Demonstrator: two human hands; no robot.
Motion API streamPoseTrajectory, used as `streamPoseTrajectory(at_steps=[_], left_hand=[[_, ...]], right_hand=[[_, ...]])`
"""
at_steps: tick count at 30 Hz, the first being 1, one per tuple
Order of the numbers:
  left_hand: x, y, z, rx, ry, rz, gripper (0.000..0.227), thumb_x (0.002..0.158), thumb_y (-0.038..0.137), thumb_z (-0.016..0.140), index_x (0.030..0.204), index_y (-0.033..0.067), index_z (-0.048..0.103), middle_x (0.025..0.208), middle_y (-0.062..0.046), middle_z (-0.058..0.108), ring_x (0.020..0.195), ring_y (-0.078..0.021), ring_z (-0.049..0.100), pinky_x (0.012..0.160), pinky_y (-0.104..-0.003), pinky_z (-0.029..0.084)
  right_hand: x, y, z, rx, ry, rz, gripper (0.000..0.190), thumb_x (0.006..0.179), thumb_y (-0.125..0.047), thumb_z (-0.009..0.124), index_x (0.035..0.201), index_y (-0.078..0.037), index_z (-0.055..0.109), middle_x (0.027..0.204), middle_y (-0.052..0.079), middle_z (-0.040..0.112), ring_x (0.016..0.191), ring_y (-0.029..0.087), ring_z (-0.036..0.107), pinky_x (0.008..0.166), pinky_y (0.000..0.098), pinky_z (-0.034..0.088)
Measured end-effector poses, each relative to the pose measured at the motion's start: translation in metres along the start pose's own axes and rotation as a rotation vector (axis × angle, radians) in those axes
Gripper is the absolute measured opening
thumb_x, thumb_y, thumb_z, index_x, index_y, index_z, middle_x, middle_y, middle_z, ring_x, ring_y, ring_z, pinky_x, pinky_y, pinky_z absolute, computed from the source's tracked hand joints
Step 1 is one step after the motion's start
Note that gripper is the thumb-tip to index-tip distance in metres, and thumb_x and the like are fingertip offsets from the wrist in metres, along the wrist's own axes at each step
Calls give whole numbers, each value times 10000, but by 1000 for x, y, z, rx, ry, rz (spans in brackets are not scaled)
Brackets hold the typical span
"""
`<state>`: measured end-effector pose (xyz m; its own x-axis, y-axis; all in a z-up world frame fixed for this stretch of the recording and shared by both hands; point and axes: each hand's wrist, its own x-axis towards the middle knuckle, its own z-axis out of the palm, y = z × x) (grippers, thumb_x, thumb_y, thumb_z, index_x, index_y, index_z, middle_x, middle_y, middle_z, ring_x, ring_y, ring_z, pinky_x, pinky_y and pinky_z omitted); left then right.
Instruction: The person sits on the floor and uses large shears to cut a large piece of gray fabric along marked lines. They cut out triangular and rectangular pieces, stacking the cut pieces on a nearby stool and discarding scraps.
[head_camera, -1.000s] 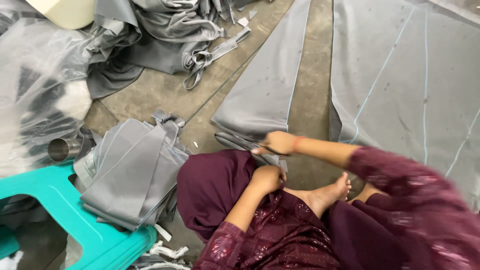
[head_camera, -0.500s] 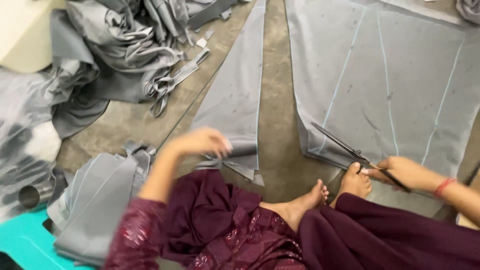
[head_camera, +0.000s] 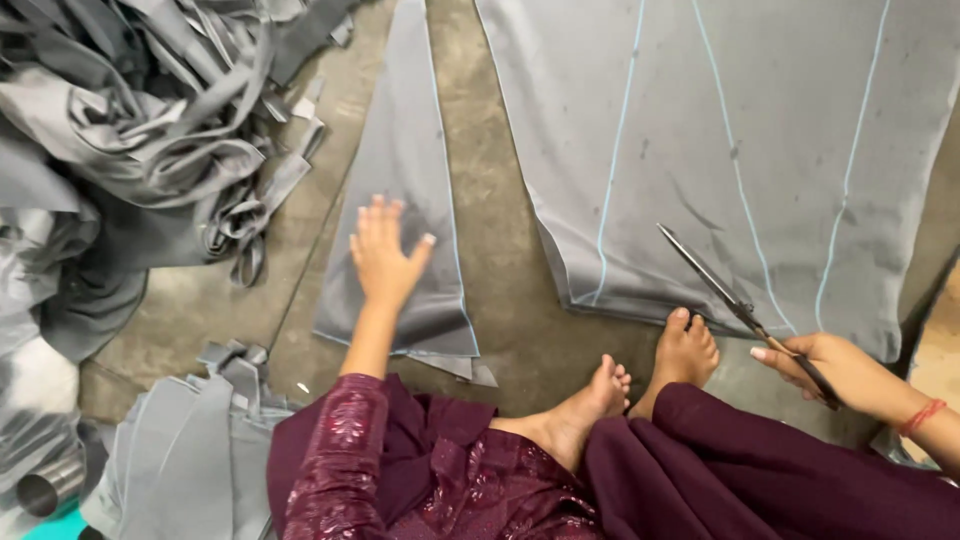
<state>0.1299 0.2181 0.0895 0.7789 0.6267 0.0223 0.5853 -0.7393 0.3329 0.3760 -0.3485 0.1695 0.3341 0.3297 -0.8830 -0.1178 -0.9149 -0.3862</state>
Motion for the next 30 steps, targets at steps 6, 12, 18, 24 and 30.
streamPoseTrajectory(at_steps=[6,12,18,24,30], left_hand=[[-17,14,29,33,53,-50,1035,827,701,717,1616,154,331,1701,-208,163,1562,-465,84,1173,-760,83],[-14,37,48,181,-79,-131,1053,757,819,627,1610,293,302,1700,-178,88,1536,-477,32,1038,-874,41],[-26,11,39,208,-84,-2,996,784,801,613,1618,334,332,1718,-153,110,1553,-475,54,1046,-872,46],[-77,-81,-10,290,-229,218,993,686,808,626,1544,372,379,1714,-107,141,1565,-437,81,1089,-845,66],[-109,-140,-40,376,-340,310,988,644,815,595,1515,387,412,1701,-85,160,1560,-414,86,1109,-821,72]], right_hand=[[7,26,2,38,-4,-51,470,944,-421,660,706,-19,611,518,6,423,441,142,408,442,340,351],[4,8,17,-42,21,-46,519,958,-436,682,661,-10,658,498,14,450,436,145,438,450,336,354],[9,-1,24,-64,-11,-100,530,947,-417,653,613,-15,572,472,19,451,415,145,442,434,340,363],[2,-33,26,-120,-22,-99,547,939,-466,663,646,-4,665,453,39,524,405,153,508,429,339,399],[-8,-77,38,-117,-156,-83,519,956,-524,599,830,-36,723,523,24,484,425,141,472,424,331,409]])
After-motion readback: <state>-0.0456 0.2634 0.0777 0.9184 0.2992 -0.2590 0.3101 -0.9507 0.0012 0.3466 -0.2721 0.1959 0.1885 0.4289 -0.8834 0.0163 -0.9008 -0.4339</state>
